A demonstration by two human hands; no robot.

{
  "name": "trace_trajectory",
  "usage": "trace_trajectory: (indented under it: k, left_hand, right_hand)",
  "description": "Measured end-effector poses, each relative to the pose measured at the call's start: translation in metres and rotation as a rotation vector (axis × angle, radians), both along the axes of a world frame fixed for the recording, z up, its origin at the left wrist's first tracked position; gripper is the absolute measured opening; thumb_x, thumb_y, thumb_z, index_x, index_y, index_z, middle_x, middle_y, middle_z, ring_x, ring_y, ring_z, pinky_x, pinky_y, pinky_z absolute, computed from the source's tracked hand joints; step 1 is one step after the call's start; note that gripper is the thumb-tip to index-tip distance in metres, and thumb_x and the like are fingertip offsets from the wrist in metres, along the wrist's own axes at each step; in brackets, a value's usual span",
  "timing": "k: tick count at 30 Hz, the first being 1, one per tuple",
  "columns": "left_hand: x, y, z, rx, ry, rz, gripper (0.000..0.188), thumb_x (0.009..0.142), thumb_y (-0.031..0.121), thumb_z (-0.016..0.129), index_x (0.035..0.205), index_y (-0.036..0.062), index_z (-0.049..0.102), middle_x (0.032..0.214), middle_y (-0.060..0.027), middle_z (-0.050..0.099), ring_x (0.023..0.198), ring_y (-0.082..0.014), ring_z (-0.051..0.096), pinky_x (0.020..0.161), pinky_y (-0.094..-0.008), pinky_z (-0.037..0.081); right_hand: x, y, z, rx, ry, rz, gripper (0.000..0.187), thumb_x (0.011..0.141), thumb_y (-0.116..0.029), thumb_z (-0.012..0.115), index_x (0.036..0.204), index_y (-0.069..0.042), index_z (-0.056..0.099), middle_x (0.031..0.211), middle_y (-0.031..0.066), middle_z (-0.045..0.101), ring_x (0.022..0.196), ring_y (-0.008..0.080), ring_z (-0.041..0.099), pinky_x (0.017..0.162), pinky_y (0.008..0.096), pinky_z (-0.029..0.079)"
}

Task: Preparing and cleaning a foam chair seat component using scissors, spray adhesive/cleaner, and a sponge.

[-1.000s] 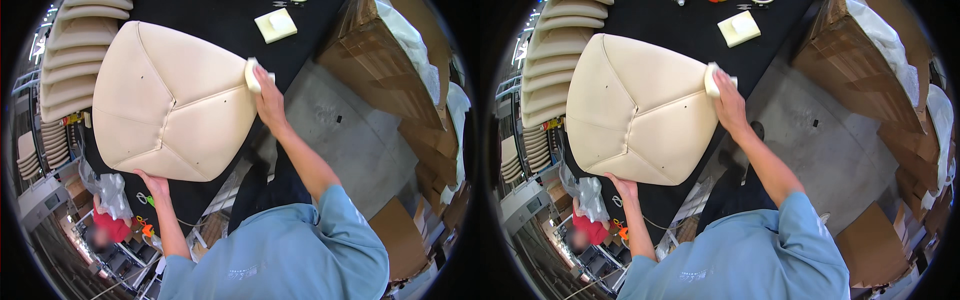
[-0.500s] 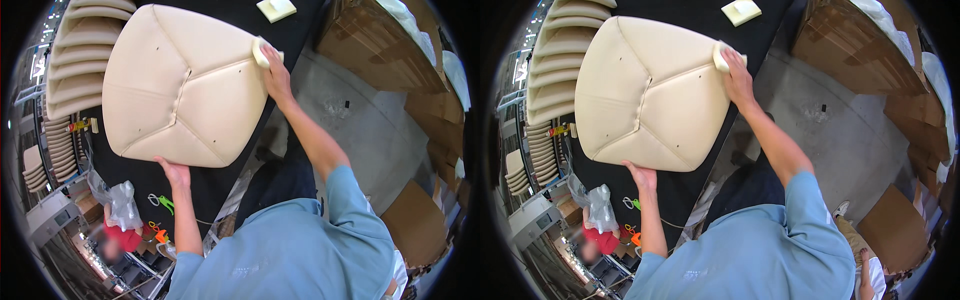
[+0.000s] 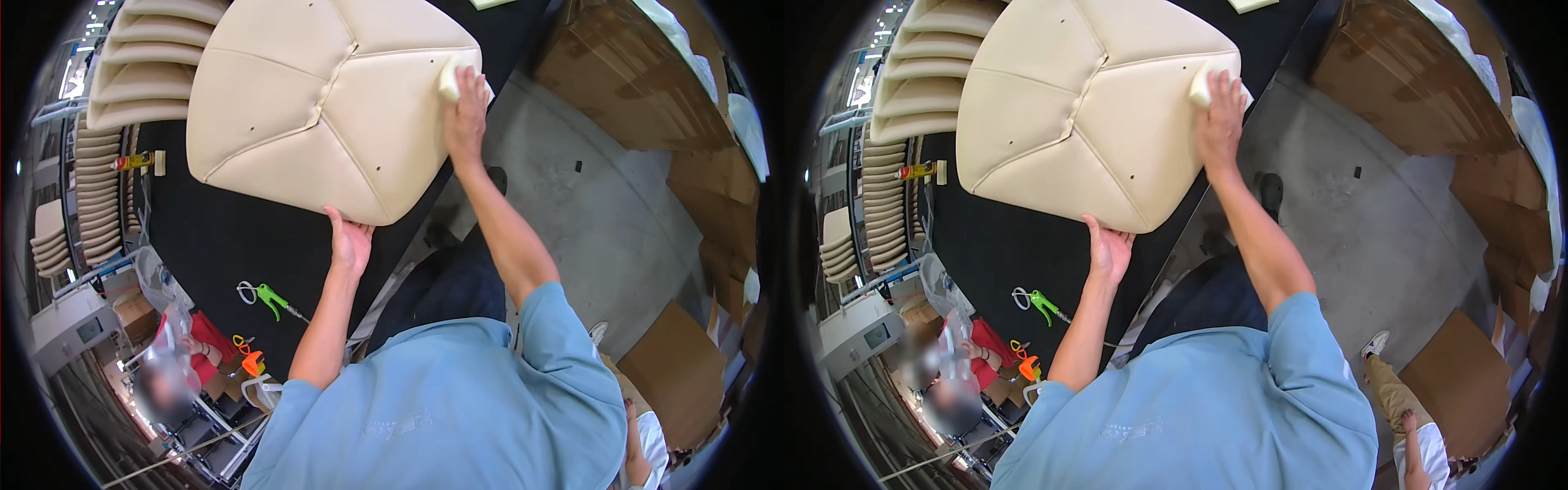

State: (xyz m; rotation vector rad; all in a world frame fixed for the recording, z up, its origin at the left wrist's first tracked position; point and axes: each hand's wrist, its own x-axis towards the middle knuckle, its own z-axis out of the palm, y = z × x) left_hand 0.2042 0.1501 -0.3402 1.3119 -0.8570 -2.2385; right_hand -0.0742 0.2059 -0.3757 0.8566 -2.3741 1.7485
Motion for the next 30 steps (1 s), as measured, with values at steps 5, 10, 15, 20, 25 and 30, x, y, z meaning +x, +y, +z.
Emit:
trace_trajectory:
  k: [5, 10, 15, 20, 25, 30]
  left_hand:
    - [0.004, 0.000, -0.004, 0.010, 0.009, -0.035, 0.109, 0.085, 0.086, 0.048, 0.158, 0.0075, 0.026, 0.155, -0.0104, 0.041, 0.144, -0.0240, 0.039, 0.119, -0.0409, 0.031]
    - [0.003, 0.000, 0.000, -0.001, 0.042, -0.038, 0.109, 0.087, 0.084, 0.047, 0.159, 0.0048, 0.022, 0.159, -0.0119, 0.037, 0.147, -0.0251, 0.037, 0.121, -0.0423, 0.028]
    - [0.006, 0.003, -0.008, -0.006, 0.082, -0.035, 0.110, 0.087, 0.085, 0.047, 0.158, 0.0040, 0.024, 0.158, -0.0133, 0.039, 0.146, -0.0252, 0.038, 0.122, -0.0428, 0.027]
    - [0.006, 0.001, -0.009, 0.063, 0.158, -0.005, 0.106, 0.089, 0.085, 0.044, 0.157, 0.0051, 0.031, 0.152, -0.0109, 0.048, 0.142, -0.0239, 0.043, 0.119, -0.0394, 0.030]
    - [0.007, 0.004, -0.004, 0.070, 0.130, -0.007, 0.104, 0.089, 0.085, 0.044, 0.155, 0.0044, 0.033, 0.153, -0.0110, 0.046, 0.141, -0.0236, 0.045, 0.119, -0.0391, 0.032]
    - [0.013, 0.003, -0.006, 0.078, 0.124, 0.015, 0.100, 0.090, 0.081, 0.050, 0.149, 0.0009, 0.041, 0.146, -0.0150, 0.053, 0.137, -0.0241, 0.050, 0.118, -0.0411, 0.035]
  right_hand:
    - [0.171, 0.064, -0.022, 0.202, 0.243, 0.487, 0.070, 0.075, 0.009, 0.057, 0.143, -0.004, 0.056, 0.149, 0.0193, 0.053, 0.140, 0.0432, 0.046, 0.118, 0.0614, 0.030]
    - [0.106, 0.033, -0.007, 0.279, 0.373, 0.431, 0.068, 0.079, 0.003, 0.058, 0.147, -0.005, 0.052, 0.153, 0.0197, 0.049, 0.143, 0.0439, 0.042, 0.121, 0.0577, 0.027]
    - [0.076, -0.038, 0.049, 0.128, 0.345, 0.246, 0.070, 0.076, 0.006, 0.058, 0.146, -0.002, 0.052, 0.151, 0.0210, 0.051, 0.143, 0.0458, 0.042, 0.121, 0.0593, 0.025]
    - [0.158, 0.066, -0.012, 0.323, 0.449, 0.749, 0.066, 0.081, 0.000, 0.062, 0.146, -0.008, 0.054, 0.152, 0.0135, 0.052, 0.144, 0.0358, 0.045, 0.120, 0.0589, 0.029]
    - [0.099, 0.020, 0.020, 0.339, 0.530, 0.696, 0.070, 0.078, 0.006, 0.058, 0.147, -0.006, 0.052, 0.154, 0.0150, 0.051, 0.145, 0.0403, 0.042, 0.122, 0.0594, 0.025]
    - [0.119, 0.054, -0.001, 0.470, 0.608, 0.782, 0.064, 0.081, 0.001, 0.061, 0.145, -0.003, 0.053, 0.151, 0.0166, 0.053, 0.144, 0.0394, 0.043, 0.122, 0.0578, 0.026]
